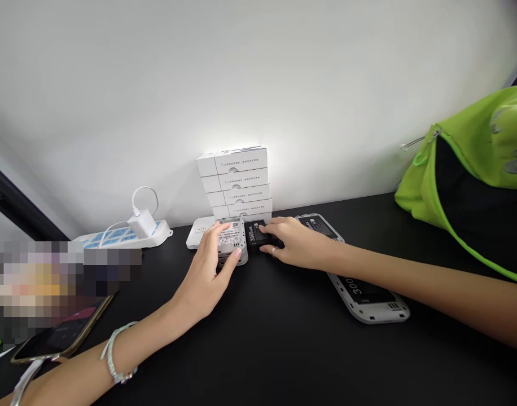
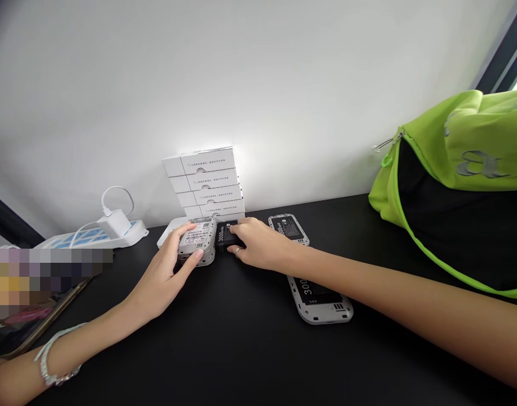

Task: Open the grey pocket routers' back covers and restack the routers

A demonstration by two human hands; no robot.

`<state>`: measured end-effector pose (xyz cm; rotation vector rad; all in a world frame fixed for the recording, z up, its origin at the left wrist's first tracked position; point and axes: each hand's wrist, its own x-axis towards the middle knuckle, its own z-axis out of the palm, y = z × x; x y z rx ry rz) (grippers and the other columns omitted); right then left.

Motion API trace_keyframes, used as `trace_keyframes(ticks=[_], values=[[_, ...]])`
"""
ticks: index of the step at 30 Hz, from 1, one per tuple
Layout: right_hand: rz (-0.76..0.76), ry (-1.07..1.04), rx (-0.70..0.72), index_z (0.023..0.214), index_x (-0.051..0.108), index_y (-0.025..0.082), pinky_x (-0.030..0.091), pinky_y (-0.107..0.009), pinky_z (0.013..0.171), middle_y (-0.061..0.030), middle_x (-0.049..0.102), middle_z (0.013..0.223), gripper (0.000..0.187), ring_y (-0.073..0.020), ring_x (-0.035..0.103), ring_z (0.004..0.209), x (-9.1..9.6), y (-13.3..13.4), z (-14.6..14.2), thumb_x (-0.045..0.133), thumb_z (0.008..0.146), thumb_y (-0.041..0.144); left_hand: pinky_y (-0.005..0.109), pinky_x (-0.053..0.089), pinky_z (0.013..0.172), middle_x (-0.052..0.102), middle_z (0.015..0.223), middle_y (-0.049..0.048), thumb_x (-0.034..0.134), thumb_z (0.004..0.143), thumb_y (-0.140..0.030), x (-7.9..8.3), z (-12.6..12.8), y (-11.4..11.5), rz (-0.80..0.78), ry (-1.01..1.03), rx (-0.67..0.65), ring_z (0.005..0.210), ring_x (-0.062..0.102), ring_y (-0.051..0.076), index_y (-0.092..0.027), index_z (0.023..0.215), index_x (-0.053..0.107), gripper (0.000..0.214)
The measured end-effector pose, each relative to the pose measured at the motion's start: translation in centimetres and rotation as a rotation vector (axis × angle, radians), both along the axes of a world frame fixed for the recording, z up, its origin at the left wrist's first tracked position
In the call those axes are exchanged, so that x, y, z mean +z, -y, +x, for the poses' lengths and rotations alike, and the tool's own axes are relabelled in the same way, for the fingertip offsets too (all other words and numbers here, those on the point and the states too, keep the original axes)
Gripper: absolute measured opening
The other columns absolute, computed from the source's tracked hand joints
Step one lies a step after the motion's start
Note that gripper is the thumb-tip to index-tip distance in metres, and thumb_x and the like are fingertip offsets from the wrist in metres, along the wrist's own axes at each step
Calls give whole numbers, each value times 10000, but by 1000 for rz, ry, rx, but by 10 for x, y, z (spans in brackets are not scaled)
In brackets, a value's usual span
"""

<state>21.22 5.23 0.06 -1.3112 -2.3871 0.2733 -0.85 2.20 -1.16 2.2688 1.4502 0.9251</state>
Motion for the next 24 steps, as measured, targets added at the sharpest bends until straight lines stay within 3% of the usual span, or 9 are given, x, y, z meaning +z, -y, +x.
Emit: trace_keyframes(ticks=[4, 8, 12, 15, 18, 21, 24], values=[[-35, 11, -1, 1200, 627, 145, 508, -399, 831, -158, 648, 1148, 446, -326, 599, 1082, 9, -1, 2, 597, 857, 428, 545, 266, 1154, 305, 1539, 66, 388, 998, -435, 0, 0, 1, -12, -14, -7, 1448, 232, 282, -307, 1415, 285, 449], [-136, 81, 2, 1308, 537, 164, 530, -397, 797, -140, 648, 1159, 765, -315, 633, 1015, 40, -10, 25, 693, 705, 607, 559, 225, 1166, 227, 1576, 63, 347, 1007, -473, -1, -1, 1, -24, -48, -8, 1470, 163, 270, -316, 1448, 227, 484], [-289, 412, -101, 1396, 486, 198, 449, -510, 955, -161, 494, 1418, 968, -431, 504, 1226, 65, -16, 55, 665, 615, 742, 553, 218, 1170, 200, 1586, 52, 315, 1011, -496, -4, -2, 0, -39, -76, -2, 1475, 147, 248, -338, 1457, 185, 491], [-425, 573, -174, 1477, 388, 200, 425, -537, 975, -173, 454, 1463, 1057, -460, 471, 1264, 66, -17, 63, 614, 626, 786, 561, 218, 1165, 138, 1599, 53, 317, 1012, -486, -6, -2, -1, -7, -93, 11, 1483, 96, 249, -348, 1464, 164, 497], [-410, 585, -179, 1512, 301, 163, 427, -547, 962, -204, 466, 1444, 1156, -468, 468, 1262, 58, -21, 61, 641, 596, 780, 574, 214, 1156, 95, 1599, 79, 350, 1011, -449, -4, -1, 1, 106, -124, 0, 1485, 46, 270, -317, 1467, 160, 512], [-328, 541, -117, 1465, 387, 139, 437, -510, 949, -211, 480, 1421, 1122, -442, 473, 1257, 55, -27, 61, 653, 583, 779, 581, 208, 1145, 99, 1586, 131, 406, 1000, -361, 1, 0, 8, 316, -188, -50, 1472, 77, 305, -253, 1449, 197, 507], [-227, 456, -118, 1350, 487, 152, 476, -461, 853, -195, 584, 1290, 995, -415, 577, 1116, 63, -23, 60, 661, 586, 766, 577, 236, 1110, 207, 1544, 145, 466, 965, -266, 7, 2, 18, 513, -284, -166, 1423, 190, 337, -234, 1374, 314, 438]])
